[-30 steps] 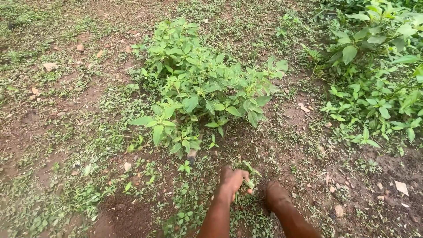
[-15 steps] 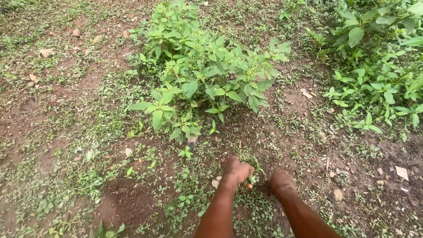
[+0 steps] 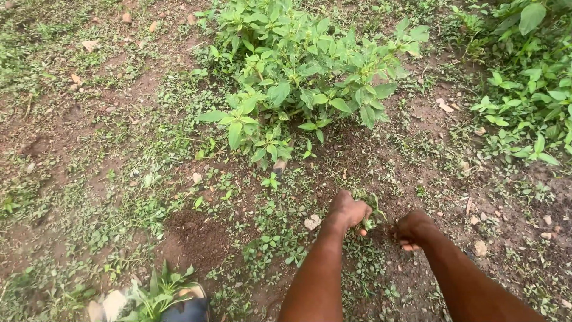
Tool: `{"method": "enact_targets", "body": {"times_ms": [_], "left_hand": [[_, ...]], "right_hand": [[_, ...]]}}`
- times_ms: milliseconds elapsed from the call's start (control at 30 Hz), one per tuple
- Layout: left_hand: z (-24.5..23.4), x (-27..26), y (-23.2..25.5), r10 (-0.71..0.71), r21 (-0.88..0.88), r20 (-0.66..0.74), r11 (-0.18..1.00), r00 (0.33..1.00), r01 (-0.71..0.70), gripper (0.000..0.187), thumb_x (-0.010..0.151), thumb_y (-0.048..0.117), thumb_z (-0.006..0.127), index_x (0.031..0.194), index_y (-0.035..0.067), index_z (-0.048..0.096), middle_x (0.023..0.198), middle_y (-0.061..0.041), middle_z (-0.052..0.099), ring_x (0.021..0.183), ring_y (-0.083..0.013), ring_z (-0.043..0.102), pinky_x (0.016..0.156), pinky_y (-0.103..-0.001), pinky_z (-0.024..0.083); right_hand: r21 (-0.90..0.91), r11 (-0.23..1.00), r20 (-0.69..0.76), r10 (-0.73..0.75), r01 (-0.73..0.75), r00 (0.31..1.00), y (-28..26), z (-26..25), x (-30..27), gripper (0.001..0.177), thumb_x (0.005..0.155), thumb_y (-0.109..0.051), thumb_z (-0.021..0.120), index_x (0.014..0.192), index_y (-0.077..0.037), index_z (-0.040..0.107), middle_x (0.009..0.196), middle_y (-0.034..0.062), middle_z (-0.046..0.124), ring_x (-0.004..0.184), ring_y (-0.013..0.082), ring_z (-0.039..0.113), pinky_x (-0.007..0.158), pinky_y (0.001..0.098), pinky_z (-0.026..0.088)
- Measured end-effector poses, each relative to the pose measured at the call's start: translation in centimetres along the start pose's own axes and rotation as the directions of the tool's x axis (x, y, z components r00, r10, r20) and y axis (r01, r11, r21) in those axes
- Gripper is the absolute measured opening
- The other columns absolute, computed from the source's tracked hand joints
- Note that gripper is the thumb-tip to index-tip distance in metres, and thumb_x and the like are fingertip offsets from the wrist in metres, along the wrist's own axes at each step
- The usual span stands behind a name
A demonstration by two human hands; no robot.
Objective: Clearing weeds and debris from the soil by hand in an outdoor garden area.
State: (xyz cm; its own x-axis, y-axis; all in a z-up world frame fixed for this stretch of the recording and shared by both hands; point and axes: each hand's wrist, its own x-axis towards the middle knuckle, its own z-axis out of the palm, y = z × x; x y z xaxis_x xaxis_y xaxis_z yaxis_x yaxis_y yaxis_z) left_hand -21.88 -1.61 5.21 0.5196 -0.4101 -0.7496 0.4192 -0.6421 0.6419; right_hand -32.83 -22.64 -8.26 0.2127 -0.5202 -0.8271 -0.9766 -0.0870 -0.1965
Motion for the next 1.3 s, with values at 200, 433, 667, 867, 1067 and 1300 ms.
{"method": "enact_targets", "body": {"times_ms": [200,433,667,867,1067,1300], "left_hand": [[-0.3,0.7,-0.1,0.011,-0.013,-0.004,1.0,1.0,-0.011,0.077,0.087,0.005,0.072,0.156,0.001,0.038,0.158,-0.023,0.043,0.142,-0.0358,0.05,0.119,-0.05,0.043],[-1.1,2.0,-1.5,0.01,-0.124,-0.083,0.992,0.997,-0.02,0.069,0.086,0.002,0.073,0.149,-0.002,0.048,0.149,-0.023,0.053,0.132,-0.0318,0.058,0.112,-0.047,0.049],[-3.5,1.1,-2.0,-0.131,-0.297,-0.247,0.953,0.96,0.053,0.074,0.092,0.004,0.069,0.158,0.001,0.035,0.118,-0.019,0.068,0.073,-0.0139,0.064,0.067,-0.029,0.054],[-3.4,3.4,-2.9,-0.125,-0.306,-0.262,0.951,0.957,0.04,0.074,0.093,0.004,0.067,0.16,0.002,0.034,0.113,-0.019,0.071,0.07,-0.0137,0.06,0.068,-0.03,0.052],[-4.3,2.7,-0.9,-0.088,-0.309,-0.264,0.951,0.961,0.002,0.076,0.091,0.001,0.069,0.158,0.003,0.034,0.121,-0.014,0.063,0.089,-0.0157,0.067,0.084,-0.035,0.058],[-5.3,2.0,-1.0,-0.151,-0.26,-0.258,0.962,0.954,0.081,0.075,0.092,0.005,0.068,0.16,0.005,0.035,0.114,-0.019,0.07,0.085,-0.0209,0.068,0.083,-0.039,0.063]], "right_hand": [[0.259,0.963,0.18,0.031,-0.077,0.983,-0.1,-1.3,0.1,0.018,0.101,-0.002,0.065,0.094,0.013,0.074,0.071,0.0211,0.065,0.05,0.0213,0.056,0.042,0.0339,0.054],[0.449,0.868,-0.06,-0.207,0.212,0.977,-6.2,-1.5,-5.5,0.015,0.099,-0.005,0.07,0.097,0.01,0.074,0.074,0.0186,0.068,0.048,0.0178,0.058,0.043,0.0292,0.054],[0.083,0.88,-0.123,-0.456,0.467,0.882,-5.8,3.4,-7.9,0.012,0.101,-0.01,0.065,0.097,-0.009,0.076,0.086,0.0143,0.08,0.058,0.0142,0.057,0.047,0.0278,0.048],[-0.244,0.877,0.018,-0.422,0.413,0.907,-5.6,7.7,-10.3,0.01,0.102,-0.011,0.063,0.111,-0.011,0.068,0.097,0.0105,0.073,0.069,0.0132,0.059,0.059,0.0261,0.053],[0.136,0.937,-0.11,-0.31,0.323,0.944,-7.3,6.3,-7.0,0.023,0.107,-0.001,0.048,0.111,-0.005,0.071,0.091,0.0152,0.073,0.067,0.0172,0.059,0.057,0.0315,0.056],[-0.19,0.896,0.154,-0.377,0.401,0.914,-8.7,6.9,-14.1,0.028,0.095,-0.002,0.072,0.119,-0.015,0.063,0.097,0.011,0.071,0.069,0.0163,0.058,0.061,0.0278,0.055]]}}
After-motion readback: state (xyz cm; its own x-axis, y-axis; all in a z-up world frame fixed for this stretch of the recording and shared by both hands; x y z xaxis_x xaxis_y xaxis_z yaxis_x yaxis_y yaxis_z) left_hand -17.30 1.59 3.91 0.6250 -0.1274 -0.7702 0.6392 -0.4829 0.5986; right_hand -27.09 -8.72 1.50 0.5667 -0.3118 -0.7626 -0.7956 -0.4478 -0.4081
